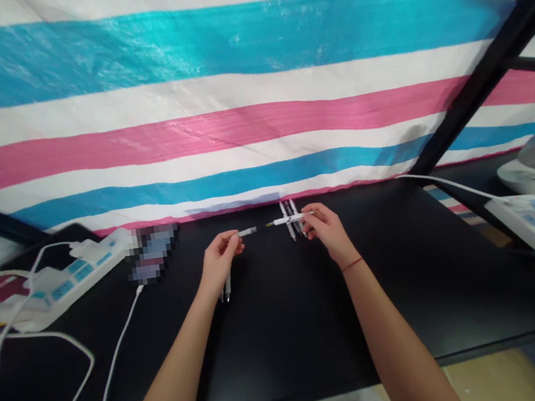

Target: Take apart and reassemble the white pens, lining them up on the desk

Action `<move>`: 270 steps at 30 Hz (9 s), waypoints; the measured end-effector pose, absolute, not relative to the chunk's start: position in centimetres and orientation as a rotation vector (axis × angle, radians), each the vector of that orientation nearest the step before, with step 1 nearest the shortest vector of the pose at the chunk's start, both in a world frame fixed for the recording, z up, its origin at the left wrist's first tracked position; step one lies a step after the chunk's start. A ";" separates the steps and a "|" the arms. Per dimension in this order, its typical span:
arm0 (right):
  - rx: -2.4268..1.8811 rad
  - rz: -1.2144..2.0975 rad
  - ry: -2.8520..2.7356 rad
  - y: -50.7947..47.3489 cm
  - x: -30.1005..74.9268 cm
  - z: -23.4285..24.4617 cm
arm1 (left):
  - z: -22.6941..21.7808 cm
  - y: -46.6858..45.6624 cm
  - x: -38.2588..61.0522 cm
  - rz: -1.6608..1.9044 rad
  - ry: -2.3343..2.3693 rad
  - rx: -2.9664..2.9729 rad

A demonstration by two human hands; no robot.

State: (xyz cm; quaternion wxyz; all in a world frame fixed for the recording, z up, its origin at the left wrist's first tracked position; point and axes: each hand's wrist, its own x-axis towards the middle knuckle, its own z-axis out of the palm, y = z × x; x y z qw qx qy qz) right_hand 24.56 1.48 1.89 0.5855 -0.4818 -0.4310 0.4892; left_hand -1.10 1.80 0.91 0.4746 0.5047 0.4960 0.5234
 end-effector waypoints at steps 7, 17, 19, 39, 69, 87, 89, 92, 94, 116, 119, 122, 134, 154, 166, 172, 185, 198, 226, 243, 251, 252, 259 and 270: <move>-1.157 1.009 -0.951 1.7 25.6 1.9 | 0.9 2.0 -1.6 1.304 1.218 1.208; -1.173 0.989 -1.053 1.6 25.3 2.1 | 1.1 1.9 -1.5 1.284 1.211 1.208; -1.172 0.986 -1.070 1.6 25.2 2.0 | 1.1 1.8 -1.5 1.272 1.211 1.221; -1.144 1.082 -1.319 0.9 23.6 2.1 | 1.0 1.7 -1.4 1.209 1.182 1.361; -1.173 1.115 -1.277 1.1 24.0 2.1 | 0.5 1.9 -1.4 1.174 1.210 1.405; -1.181 1.034 -1.393 1.0 23.8 2.0 | 0.8 1.7 -1.1 1.166 1.200 1.386; -1.103 1.083 -1.400 0.8 23.6 2.3 | 0.9 1.6 -1.1 1.172 1.196 1.357; -1.069 1.082 -1.458 0.6 23.5 2.5 | 1.0 1.6 -1.0 1.161 1.179 1.337; -1.100 1.058 -1.470 0.6 23.5 2.4 | 1.0 1.6 -1.0 1.147 1.169 1.350; -1.123 0.829 -1.200 0.6 21.2 4.5 | 2.9 -1.6 4.6 0.789 1.013 1.742; -1.085 0.841 -1.297 0.9 21.7 4.6 | 2.7 -1.3 5.7 0.778 0.933 1.618; -1.051 0.901 -1.320 1.0 22.3 4.0 | 1.9 -1.3 6.7 0.821 0.869 1.543; -1.066 1.134 -1.228 0.4 23.4 3.2 | 0.7 -1.6 7.0 0.800 0.858 1.278; -1.088 1.169 -1.233 0.3 22.8 3.0 | 0.1 -1.5 7.1 0.850 0.836 1.220; -1.070 1.139 -1.213 0.3 22.9 3.1 | 0.0 -1.3 7.2 0.852 0.826 1.201; -1.072 1.130 -1.220 0.3 22.8 2.8 | -0.2 -1.2 7.2 0.853 0.841 1.208; -1.073 1.148 -1.221 0.4 22.8 2.7 | 0.1 -1.3 7.2 0.842 0.830 1.209; -1.081 1.147 -1.195 0.5 22.9 2.5 | 0.1 -1.3 7.2 0.835 0.835 1.208; -1.082 1.147 -1.198 0.4 22.9 2.6 | 0.1 -1.2 7.2 0.834 0.834 1.210; -1.084 1.164 -1.233 0.4 23.1 2.7 | 0.2 -1.3 7.2 0.826 0.840 1.225; -1.053 1.173 -1.210 0.4 23.0 2.6 | 0.4 -1.3 7.1 0.821 0.838 1.223; -1.051 1.178 -1.211 0.4 23.0 2.6 | 0.4 -1.3 7.1 0.820 0.836 1.225; -1.069 1.239 -1.209 0.6 23.1 2.7 | 0.2 -1.3 7.1 0.839 0.852 1.197; -1.143 0.961 -1.703 -0.8 20.2 1.7 | 2.2 -0.8 5.4 1.166 1.050 1.011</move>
